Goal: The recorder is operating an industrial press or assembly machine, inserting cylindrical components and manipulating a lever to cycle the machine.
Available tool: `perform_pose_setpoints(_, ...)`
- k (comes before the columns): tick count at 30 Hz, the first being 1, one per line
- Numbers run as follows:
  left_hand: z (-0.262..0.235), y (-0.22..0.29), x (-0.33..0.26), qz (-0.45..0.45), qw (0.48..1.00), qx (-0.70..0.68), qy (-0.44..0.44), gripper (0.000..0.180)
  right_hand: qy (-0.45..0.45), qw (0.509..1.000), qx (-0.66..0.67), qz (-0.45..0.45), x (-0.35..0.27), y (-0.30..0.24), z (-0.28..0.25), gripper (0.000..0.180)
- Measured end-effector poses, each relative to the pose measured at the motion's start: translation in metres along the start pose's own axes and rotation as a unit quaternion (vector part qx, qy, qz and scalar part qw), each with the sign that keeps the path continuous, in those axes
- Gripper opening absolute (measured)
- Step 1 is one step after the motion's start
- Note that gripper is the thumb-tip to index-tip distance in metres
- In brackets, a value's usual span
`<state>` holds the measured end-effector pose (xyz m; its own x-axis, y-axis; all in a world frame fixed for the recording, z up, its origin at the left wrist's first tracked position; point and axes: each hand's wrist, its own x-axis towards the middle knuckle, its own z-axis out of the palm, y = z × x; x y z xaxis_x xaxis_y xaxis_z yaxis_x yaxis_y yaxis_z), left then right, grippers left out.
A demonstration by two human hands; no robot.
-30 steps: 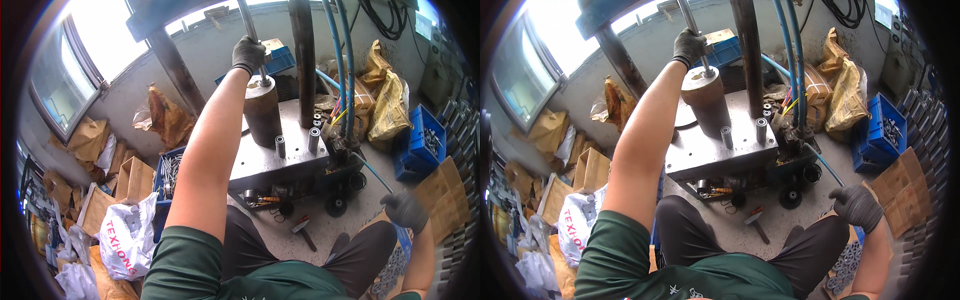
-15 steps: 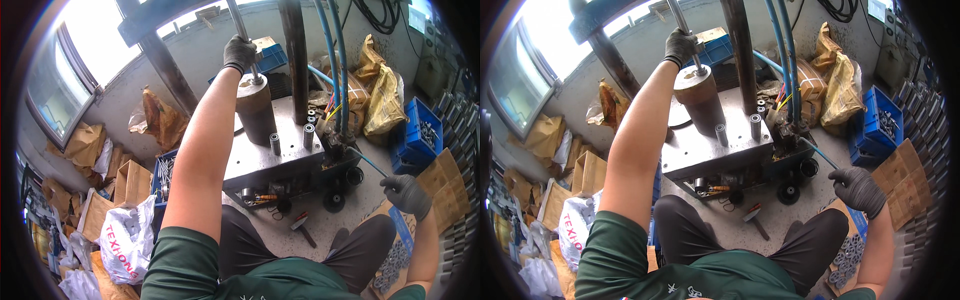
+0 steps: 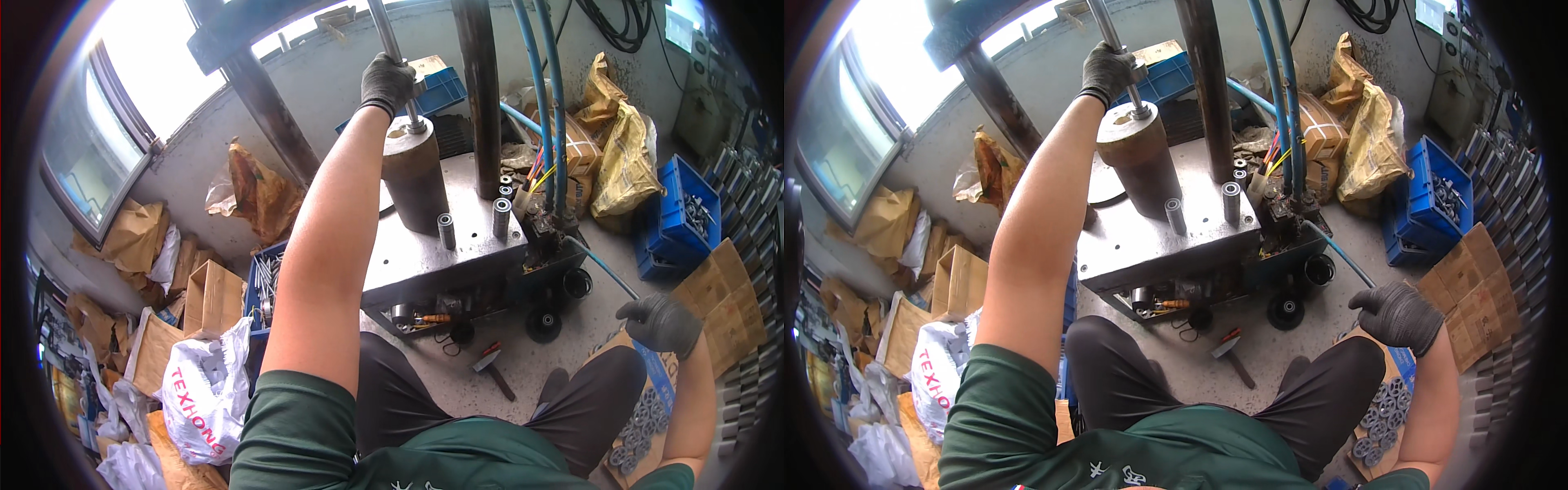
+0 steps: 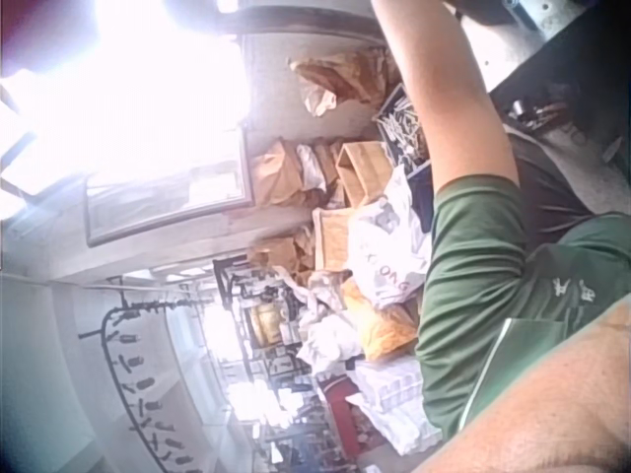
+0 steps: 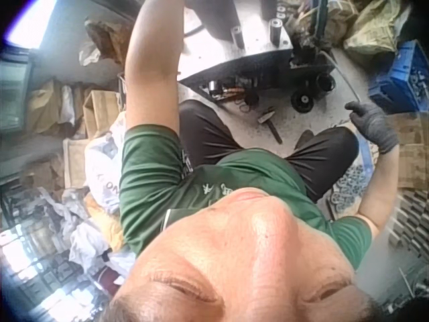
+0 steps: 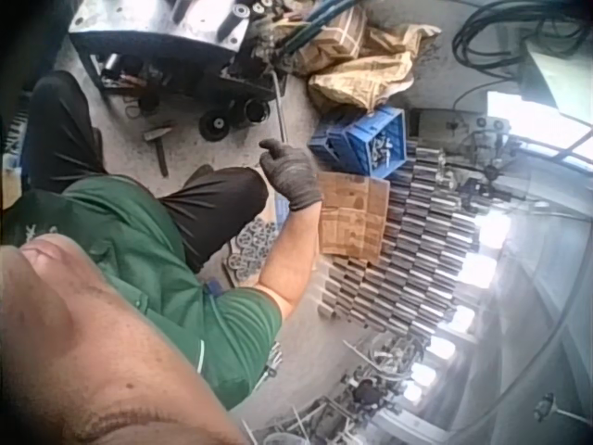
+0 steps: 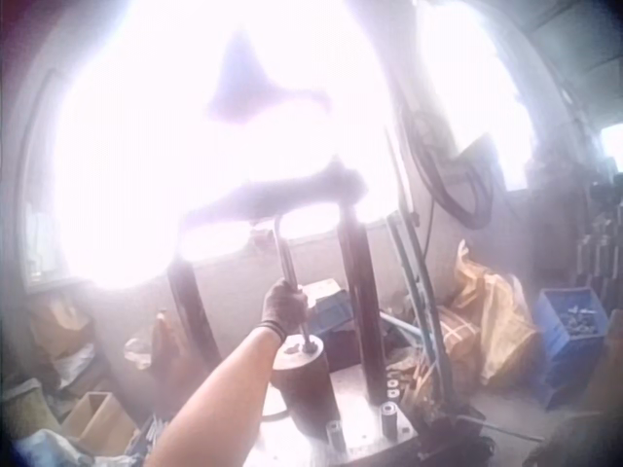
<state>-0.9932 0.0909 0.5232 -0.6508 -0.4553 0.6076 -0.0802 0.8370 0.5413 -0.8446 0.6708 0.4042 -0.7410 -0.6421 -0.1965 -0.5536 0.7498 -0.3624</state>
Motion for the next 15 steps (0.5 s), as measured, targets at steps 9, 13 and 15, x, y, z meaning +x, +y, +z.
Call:
perform_pose_setpoints(9, 0.003, -0.005, 0.002, 0.026, 0.999, 0.026, 0.004, 0.047, 0.01, 0.999, 0.032, 0.019, -0.001, 0.0, 0.0, 0.033)
perform_pose_setpoints(13, 0.01, -0.016, 0.012, 0.005, 1.0, 0.004, -0.002, 0.047, 0.035, 0.998, 0.055, -0.001, 0.001, 0.005, 0.003, 0.032)
perform_pose_setpoints(15, 0.016, -0.024, 0.019, 0.021, 0.999, 0.027, -0.005, 0.046, 0.095, 0.991, 0.095, -0.006, 0.001, 0.007, 0.005, 0.032)
